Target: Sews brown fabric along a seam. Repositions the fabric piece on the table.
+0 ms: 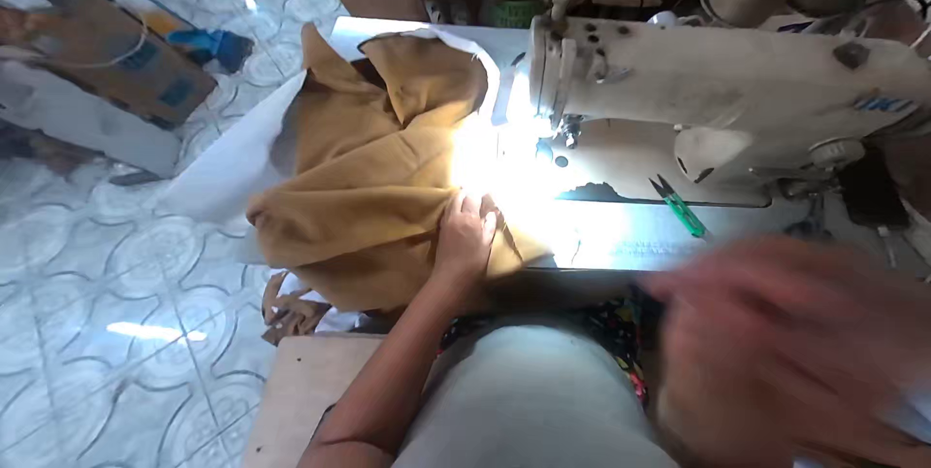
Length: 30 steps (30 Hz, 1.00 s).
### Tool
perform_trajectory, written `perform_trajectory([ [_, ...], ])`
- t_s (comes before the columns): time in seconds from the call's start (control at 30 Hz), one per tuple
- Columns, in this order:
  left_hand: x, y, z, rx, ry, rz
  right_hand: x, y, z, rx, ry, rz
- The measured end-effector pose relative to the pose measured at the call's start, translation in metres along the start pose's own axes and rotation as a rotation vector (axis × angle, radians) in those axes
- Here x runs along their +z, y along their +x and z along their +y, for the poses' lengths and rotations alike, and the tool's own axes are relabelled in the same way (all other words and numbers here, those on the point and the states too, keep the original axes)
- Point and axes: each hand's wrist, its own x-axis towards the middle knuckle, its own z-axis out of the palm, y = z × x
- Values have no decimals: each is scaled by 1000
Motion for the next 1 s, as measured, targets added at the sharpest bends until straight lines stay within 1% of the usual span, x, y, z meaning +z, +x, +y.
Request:
perform_trajectory([
  [0.03, -2, 0, 3, -34, -25, 5, 34, 0, 26, 56, -36, -37],
  [0.07, -4, -1, 4, -52, -42, 14, 61, -5, 50, 162, -102, -115],
  [0.1, -6, 0, 5, -57, -55, 16, 81, -12, 71, 287, -212, -225],
  [0.13, -8, 1, 4, -50, -64, 10, 97, -20, 92, 371, -325, -319],
  [0.2, -11, 0, -1, -4, -66, 4, 117, -42, 122, 392, -518, -413],
  [0.23, -12, 1, -2, 23, -62, -1, 122, -50, 132, 361, -576, -414],
  [0.3, -13, 1, -3, 73, -73, -13, 123, -54, 141, 315, -601, -377],
  [0.33, -14, 2, -4, 95, -83, -29, 121, -52, 141, 319, -581, -359],
  [0.43, -16, 3, -2, 147, -80, -84, 111, -42, 137, 390, -454, -298],
  [0.53, -14, 0, 0, 244, -58, -81, 103, -35, 140, 426, -369, -229],
  [0.63, -13, -1, 3, 362, 54, -90, 97, -29, 143, 476, -352, -188],
  [0.77, -21, 0, 15, 372, 200, -222, 88, -26, 148, 515, -344, -173],
  [0.93, -25, 7, 24, 386, 249, -331, 82, -28, 157, 581, -274, -156],
  [1.0, -23, 6, 28, 391, 280, -341, 81, -29, 156, 563, -271, -148],
])
